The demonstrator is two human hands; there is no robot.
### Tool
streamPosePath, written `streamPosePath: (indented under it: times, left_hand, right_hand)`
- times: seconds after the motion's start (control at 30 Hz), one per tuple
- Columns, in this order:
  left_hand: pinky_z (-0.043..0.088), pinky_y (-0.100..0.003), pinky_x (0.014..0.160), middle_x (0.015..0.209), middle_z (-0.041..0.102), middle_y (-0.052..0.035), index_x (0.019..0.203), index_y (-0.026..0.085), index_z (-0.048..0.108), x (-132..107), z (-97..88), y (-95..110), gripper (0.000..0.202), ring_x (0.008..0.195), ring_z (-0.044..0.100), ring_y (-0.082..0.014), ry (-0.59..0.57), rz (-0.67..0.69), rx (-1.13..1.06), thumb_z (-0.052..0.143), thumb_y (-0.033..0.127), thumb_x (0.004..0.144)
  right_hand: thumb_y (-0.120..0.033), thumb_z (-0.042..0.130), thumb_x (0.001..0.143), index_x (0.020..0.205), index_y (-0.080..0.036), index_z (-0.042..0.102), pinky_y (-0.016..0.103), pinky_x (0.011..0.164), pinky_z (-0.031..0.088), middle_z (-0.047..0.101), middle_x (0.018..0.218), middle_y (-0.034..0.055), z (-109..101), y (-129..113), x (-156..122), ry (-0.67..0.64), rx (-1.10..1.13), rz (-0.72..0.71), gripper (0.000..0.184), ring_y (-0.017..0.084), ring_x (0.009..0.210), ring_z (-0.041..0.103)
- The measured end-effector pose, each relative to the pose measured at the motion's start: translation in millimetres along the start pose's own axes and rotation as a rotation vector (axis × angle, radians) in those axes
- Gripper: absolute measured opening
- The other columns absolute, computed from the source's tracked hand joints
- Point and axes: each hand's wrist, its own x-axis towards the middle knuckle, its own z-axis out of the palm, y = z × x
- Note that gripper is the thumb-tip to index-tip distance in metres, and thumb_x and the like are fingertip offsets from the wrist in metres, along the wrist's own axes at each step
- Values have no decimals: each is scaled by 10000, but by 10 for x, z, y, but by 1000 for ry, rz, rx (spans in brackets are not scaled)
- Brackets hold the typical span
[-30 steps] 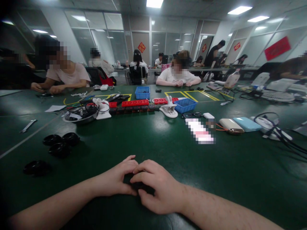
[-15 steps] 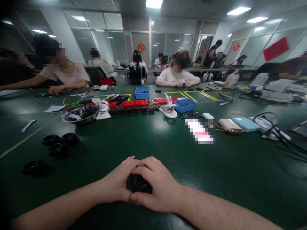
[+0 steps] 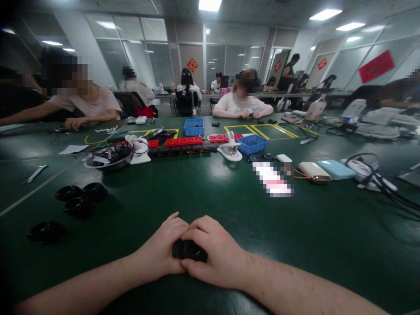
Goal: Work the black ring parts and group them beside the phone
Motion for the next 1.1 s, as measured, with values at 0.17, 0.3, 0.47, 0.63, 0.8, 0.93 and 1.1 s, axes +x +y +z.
streamPosePath:
  times: [0.17, 0.3, 0.47, 0.63, 0.8, 0.93, 1.1]
  left_hand:
    - [196, -436, 1038, 843, 584, 25, 802, 202, 559, 29, -61, -112, 293, 863, 550, -181, -113, 120, -51, 737, 258, 577]
    - [170, -430, 1047, 878, 583, 30, 836, 213, 558, 32, -93, -135, 323, 888, 553, -173, -135, 149, -69, 736, 233, 568]
    - [160, -424, 1058, 878, 583, 30, 853, 214, 561, 25, -123, -142, 315, 906, 556, -179, -156, 159, -77, 715, 205, 578]
    - [132, -496, 1063, 1253, 475, -60, 1254, 228, 356, 4, -105, -115, 770, 1157, 425, -257, -163, 109, -101, 729, 347, 591]
    - [77, -565, 1047, 1011, 563, -59, 1040, 192, 493, -41, 18, 43, 623, 999, 511, -266, 45, -81, 30, 721, 497, 547]
    - [131, -561, 1033, 900, 549, -44, 899, 173, 517, -55, 70, 116, 471, 920, 521, -253, 96, -123, 84, 721, 407, 545]
    - [170, -515, 1036, 825, 541, -10, 793, 181, 520, -41, 46, 106, 305, 866, 524, -218, 69, -91, 77, 686, 295, 564]
  right_hand:
    - [-113, 540, 695, 1055, -142, 543, 327, 803, 445, 566, 999, 95, -45, 4, 16, -18, 74, -146, 361, 178, 928, 505]
    - [-96, 482, 725, 1062, -135, 535, 344, 864, 430, 585, 1031, 108, -75, -41, 37, -41, 94, -222, 343, 174, 976, 527]
    - [-111, 479, 741, 1050, -137, 544, 372, 953, 364, 610, 1055, 96, -89, -63, 52, -91, 33, -232, 316, 175, 1042, 521]
    - [-238, 528, 776, 1089, -160, 529, 394, 967, 340, 561, 1121, 96, -81, -59, 31, -52, 1, -216, 322, 200, 1118, 453]
    - [-385, 563, 778, 1111, -157, 501, 368, 825, 419, 538, 1044, 108, -38, -36, -7, 41, -13, -123, 408, 205, 963, 484]
    - [-399, 625, 730, 1050, -153, 534, 360, 778, 431, 535, 1001, 96, -6, -19, -15, 19, -24, -18, 414, 202, 895, 484]
    - [-192, 623, 700, 1008, -149, 546, 339, 770, 438, 534, 969, 81, 3, -17, -13, 13, -20, 10, 321, 189, 885, 481]
